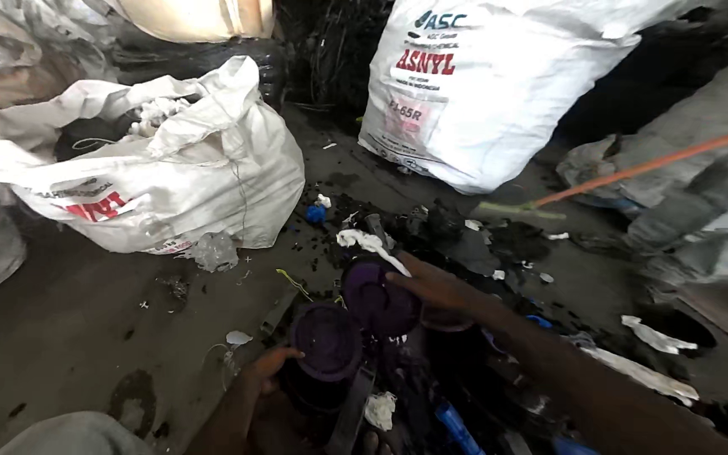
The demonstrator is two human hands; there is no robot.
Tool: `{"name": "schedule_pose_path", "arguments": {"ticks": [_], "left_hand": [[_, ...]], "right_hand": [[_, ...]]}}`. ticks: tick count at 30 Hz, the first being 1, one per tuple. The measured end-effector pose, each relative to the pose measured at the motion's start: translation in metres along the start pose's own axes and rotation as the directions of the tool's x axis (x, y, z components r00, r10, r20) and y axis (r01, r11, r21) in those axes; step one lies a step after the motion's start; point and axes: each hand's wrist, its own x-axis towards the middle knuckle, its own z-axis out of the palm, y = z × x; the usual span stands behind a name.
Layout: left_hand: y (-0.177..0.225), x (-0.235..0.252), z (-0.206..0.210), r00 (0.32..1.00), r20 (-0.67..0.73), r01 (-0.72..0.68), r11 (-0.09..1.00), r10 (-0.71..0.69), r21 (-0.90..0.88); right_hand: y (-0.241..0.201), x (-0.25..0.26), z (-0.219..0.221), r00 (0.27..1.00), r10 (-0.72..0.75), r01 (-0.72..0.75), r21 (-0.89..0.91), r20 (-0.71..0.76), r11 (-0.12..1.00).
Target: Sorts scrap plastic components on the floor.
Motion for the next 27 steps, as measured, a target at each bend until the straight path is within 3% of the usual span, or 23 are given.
{"name": "schedule_pose_path", "arguments": {"ticks": [2, 4, 7, 9, 12, 14, 18, 20, 27], "left_hand": [[0.005, 0.0, 0.004, 0.999, -0.005, -0.033, 0.996, 0.033, -0.079], [0.013, -0.002, 0.009, 0.998, 0.004, -0.061, 0.993, 0.062, -0.096], [0.022, -0.005, 0.018, 0.99, 0.062, -0.12, 0.986, 0.128, -0.115], [0.029, -0.007, 0.024, 0.979, 0.108, -0.157, 0.977, 0.173, -0.141], [0.045, -0.017, 0.037, 0.978, 0.098, -0.157, 0.963, 0.182, -0.218], [0.052, -0.022, 0.04, 0.984, 0.077, -0.135, 0.947, 0.164, -0.291], [0.044, -0.018, 0.033, 0.976, 0.129, -0.13, 0.943, 0.177, -0.306], [0.04, -0.016, 0.032, 0.971, 0.17, -0.12, 0.955, 0.17, -0.27], [0.038, -0.02, 0.038, 0.942, 0.263, -0.13, 0.951, 0.207, -0.282]], "right_hand": [[-0.012, -0.004, -0.006, 0.998, -0.027, 0.033, 0.12, -0.049, 0.992], [-0.027, -0.012, -0.01, 0.998, -0.033, 0.053, 0.398, -0.057, 0.916], [-0.036, -0.013, 0.001, 0.999, -0.026, 0.054, 0.806, -0.048, 0.589], [-0.03, -0.006, 0.012, 1.0, -0.019, 0.005, 0.909, 0.003, 0.416], [-0.003, 0.008, 0.032, 0.997, -0.015, -0.064, 0.93, 0.075, 0.362], [0.012, 0.015, 0.04, 0.997, 0.037, -0.079, 0.918, 0.07, 0.39], [0.022, 0.013, 0.034, 0.99, 0.106, -0.138, 0.686, 0.09, 0.714], [0.023, 0.01, 0.032, 0.986, 0.104, -0.161, 0.565, 0.133, 0.809], [0.027, 0.014, 0.035, 0.994, 0.008, -0.048, 0.368, 0.11, 0.929]]}}
